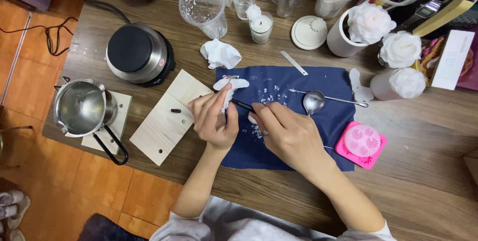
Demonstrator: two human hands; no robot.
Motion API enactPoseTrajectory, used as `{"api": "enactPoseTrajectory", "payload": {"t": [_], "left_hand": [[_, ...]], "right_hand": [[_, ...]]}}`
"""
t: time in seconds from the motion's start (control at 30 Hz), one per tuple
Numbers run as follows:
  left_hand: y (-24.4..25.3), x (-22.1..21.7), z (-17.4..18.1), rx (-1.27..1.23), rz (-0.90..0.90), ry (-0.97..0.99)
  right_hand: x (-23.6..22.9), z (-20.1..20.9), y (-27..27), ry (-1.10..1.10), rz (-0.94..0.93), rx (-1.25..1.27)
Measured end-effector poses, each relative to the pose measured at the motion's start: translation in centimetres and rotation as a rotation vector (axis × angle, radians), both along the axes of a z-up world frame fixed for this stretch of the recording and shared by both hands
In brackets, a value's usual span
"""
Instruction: Cleaning wax residue from a blue silicone mat and a small wax component using a metal scraping tool and a brush.
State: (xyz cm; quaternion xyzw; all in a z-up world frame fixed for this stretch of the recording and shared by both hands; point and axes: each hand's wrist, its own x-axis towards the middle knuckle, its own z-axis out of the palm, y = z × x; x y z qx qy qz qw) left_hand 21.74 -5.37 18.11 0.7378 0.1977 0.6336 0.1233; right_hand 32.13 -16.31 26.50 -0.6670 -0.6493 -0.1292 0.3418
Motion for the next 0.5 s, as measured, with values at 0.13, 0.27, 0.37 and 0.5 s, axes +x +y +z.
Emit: {"api": "enactPoseTrajectory", "payload": {"t": [0.13,0.27,0.37,0.5], "left_hand": [[0.2,0.0,0.0,0.035,0.015,0.003],[0.4,0.0,0.1,0.060,0.033,0.017],[0.7,0.2,0.2,0.047,0.030,0.011],[0.9,0.0,0.2,-0.047,0.037,-0.005]], "right_hand": [[0.1,-0.2,0.3,0.024,0.001,0.008],[0.2,-0.3,0.5,0.150,0.035,-0.055],[0.2,-0.1,0.7,0.283,0.060,-0.116],[0.2,0.6,0.8,0.319,0.059,-0.116]]}}
